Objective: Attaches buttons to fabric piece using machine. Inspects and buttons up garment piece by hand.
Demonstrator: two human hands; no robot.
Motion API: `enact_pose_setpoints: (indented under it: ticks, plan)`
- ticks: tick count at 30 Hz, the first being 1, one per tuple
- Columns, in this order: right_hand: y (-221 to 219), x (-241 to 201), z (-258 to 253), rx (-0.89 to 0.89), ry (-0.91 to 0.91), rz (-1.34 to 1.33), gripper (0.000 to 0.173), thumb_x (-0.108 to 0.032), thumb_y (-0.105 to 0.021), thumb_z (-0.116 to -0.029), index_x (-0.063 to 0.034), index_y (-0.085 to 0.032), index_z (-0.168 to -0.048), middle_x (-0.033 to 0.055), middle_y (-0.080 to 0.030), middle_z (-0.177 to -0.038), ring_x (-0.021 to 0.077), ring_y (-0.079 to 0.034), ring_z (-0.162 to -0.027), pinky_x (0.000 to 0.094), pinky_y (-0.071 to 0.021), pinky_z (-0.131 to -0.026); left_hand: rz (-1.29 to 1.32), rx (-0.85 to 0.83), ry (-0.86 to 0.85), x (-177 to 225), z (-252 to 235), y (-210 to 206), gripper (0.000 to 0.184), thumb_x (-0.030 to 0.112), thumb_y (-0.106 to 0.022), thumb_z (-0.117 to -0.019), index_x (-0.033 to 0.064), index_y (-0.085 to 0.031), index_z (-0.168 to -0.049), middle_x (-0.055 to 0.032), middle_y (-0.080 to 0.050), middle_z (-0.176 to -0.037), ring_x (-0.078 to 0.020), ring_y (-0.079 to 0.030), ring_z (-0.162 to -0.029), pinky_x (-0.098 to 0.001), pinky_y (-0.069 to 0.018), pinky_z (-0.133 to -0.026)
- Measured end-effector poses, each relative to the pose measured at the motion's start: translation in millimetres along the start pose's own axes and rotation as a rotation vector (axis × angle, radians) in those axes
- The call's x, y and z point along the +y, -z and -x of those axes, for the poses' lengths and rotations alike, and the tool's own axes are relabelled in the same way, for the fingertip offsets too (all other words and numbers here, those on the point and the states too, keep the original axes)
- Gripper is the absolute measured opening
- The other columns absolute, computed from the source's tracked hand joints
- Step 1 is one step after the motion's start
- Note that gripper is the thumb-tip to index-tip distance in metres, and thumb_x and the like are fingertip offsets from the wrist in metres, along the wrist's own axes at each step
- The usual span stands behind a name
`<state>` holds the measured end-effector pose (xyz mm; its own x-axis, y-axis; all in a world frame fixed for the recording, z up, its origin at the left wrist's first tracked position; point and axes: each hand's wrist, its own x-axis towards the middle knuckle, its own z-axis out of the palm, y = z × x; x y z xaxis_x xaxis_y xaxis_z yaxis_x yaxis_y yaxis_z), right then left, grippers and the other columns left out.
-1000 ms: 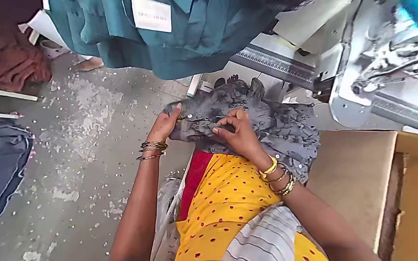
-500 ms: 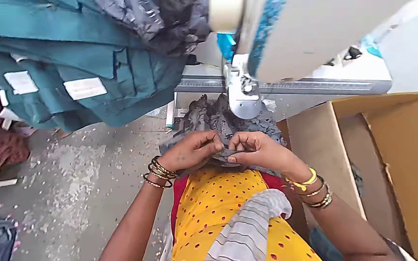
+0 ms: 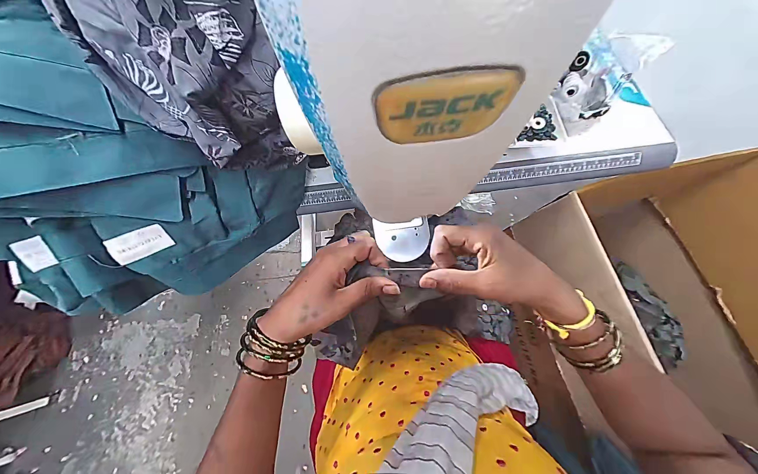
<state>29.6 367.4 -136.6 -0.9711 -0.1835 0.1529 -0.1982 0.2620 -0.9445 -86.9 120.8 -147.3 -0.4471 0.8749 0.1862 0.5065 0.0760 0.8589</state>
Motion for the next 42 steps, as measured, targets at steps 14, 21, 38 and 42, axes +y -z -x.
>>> enact_pose_setpoints:
  ticks: [14, 21, 38, 42]
  plan:
    - [-2, 17, -34, 0.431, -0.103, -0.031, 0.022, -0.004, -0.067, -0.0924, -0.013, -0.051, -0.104, -0.0126, -0.055, -0.078, -0.0102, -0.052, -0.065, 0.0088, -0.0456, -0.06, 0.252, 0.477, 0.378, -7, -32, -12, 0.015, 0.005, -0.062, -0.0951, 0.0194, -0.065, -0.091, 0.015, -0.062, -0.083, 0.0081, -0.059, -0.08, -0.0119, -0.0511, -0.074]
    - [-1, 15, -32, 0.423, -0.151, -0.104, 0.024, -0.002, -0.066, -0.0919, -0.0143, -0.049, -0.103, -0.0136, -0.054, -0.076, -0.0101, -0.052, -0.063, 0.0086, -0.0457, -0.059, 0.202, 0.467, 0.414, -3, -30, -11, 0.013, 0.006, -0.066, -0.0919, 0.0188, -0.066, -0.092, 0.0133, -0.062, -0.087, 0.0076, -0.06, -0.084, -0.0125, -0.0517, -0.076]
    - [-9, 13, -37, 0.512, -0.239, -0.201, 0.03, 0.008, -0.063, -0.0893, -0.0121, -0.047, -0.104, -0.0116, -0.054, -0.074, -0.006, -0.054, -0.067, 0.0139, -0.0494, -0.067, 0.3, 0.458, 0.414, -8, -34, -14, 0.02, 0.01, -0.063, -0.0959, 0.0173, -0.06, -0.078, 0.0075, -0.064, -0.11, 0.0036, -0.059, -0.101, -0.0155, -0.0508, -0.083]
    - [-13, 9, -39, 0.543, -0.264, -0.212, 0.032, 0.008, -0.064, -0.0904, -0.0112, -0.046, -0.109, -0.0108, -0.06, -0.081, -0.0054, -0.06, -0.075, 0.0157, -0.0532, -0.074, 0.335, 0.448, 0.393, -9, -33, -13, 0.017, 0.009, -0.063, -0.0964, 0.0149, -0.062, -0.081, 0.0053, -0.063, -0.112, 0.0011, -0.058, -0.104, -0.0177, -0.0507, -0.087]
